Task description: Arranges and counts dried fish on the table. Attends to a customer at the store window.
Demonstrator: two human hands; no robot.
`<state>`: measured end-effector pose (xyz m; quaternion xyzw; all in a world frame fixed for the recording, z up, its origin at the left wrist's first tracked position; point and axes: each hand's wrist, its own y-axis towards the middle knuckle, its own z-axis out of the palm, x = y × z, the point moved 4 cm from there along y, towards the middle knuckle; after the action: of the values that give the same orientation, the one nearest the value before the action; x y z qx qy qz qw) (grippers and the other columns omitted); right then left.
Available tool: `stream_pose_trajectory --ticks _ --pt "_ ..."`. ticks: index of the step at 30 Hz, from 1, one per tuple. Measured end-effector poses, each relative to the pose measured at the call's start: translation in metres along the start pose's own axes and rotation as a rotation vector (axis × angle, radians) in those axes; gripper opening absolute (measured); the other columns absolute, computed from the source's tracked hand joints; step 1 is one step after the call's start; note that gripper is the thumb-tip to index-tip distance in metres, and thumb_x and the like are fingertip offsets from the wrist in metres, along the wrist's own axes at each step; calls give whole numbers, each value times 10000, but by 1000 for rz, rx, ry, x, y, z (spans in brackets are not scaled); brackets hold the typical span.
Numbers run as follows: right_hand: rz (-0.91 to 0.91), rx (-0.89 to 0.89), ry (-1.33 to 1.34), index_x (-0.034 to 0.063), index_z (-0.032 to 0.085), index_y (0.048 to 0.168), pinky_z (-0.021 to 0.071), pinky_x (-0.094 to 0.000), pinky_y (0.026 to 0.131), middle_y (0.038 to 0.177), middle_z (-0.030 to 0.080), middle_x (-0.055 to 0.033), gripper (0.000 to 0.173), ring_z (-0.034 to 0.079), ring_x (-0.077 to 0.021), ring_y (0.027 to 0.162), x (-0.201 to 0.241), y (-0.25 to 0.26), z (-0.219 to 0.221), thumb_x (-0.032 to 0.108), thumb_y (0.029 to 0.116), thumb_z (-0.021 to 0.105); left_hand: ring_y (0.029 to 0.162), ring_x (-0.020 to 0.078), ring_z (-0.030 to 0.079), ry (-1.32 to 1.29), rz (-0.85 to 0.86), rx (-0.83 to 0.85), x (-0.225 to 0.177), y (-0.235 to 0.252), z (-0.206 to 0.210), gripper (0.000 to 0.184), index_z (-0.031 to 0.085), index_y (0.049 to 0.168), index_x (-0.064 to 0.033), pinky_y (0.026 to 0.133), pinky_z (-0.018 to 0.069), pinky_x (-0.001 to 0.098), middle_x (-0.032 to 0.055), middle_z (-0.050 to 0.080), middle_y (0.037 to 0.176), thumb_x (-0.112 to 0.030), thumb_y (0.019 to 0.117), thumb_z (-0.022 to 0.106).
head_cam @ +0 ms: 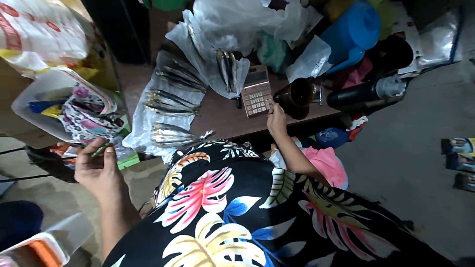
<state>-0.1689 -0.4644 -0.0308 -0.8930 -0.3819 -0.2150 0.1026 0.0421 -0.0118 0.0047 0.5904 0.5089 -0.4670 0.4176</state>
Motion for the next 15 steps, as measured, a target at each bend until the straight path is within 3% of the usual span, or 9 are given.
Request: stream_pose_trajectory --ticks 2,5,10,12,13,15 --pt "-1 0 -3 -119 612 1087 498 -489 1057 1165 668 -276 191 645 -413 1172 -1 1 3 -70 997 451 1044 50 635 12 8 -10 2 -3 -3 353 543 1294 55 932 536 250 29 634 1239 -31 956 593" --pt "14 24 -32 -117 616 1075 503 -498 1049 1155 673 -277 190 652 -416 1165 1 5 2 -69 997 449 1050 51 638 18 -13 -35 4 -8 -8 354 531 1298 74 943 535 252 43 631 1241 -18 959 580" --pt "-76 17 28 -152 593 1227 461 -493 1112 1178 662 -296 284 640 -427 1183 17 11 -1 -85 994 446 1064 67 637 22 -44 -43 4 -13 -8 377 505 1312 87 954 540 276 64 613 1260 -30 961 580" --pt "-131 -2 43 -157 617 1153 453 -489 1125 1282 641 -309 253 609 -437 1262 23 14 4 -95 984 440 1047 66 641 25 -37 -43 4 -13 -7 377 513 1309 85 942 543 273 65 617 1251 -37 960 586" --pt "-152 -8 46 -139 620 1052 443 -479 1138 1284 642 -308 205 597 -434 1282 24 16 7 -109 972 434 1047 69 644 19 -27 -37 5 -13 -6 369 519 1304 77 937 547 275 60 622 1247 -45 964 592" --pt "-188 -19 38 -125 626 986 437 -482 1142 1184 674 -294 193 619 -434 1239 27 21 11 -120 959 435 1058 78 652 4 5 -17 6 -13 -5 352 530 1289 58 947 552 289 41 631 1249 -59 965 598"
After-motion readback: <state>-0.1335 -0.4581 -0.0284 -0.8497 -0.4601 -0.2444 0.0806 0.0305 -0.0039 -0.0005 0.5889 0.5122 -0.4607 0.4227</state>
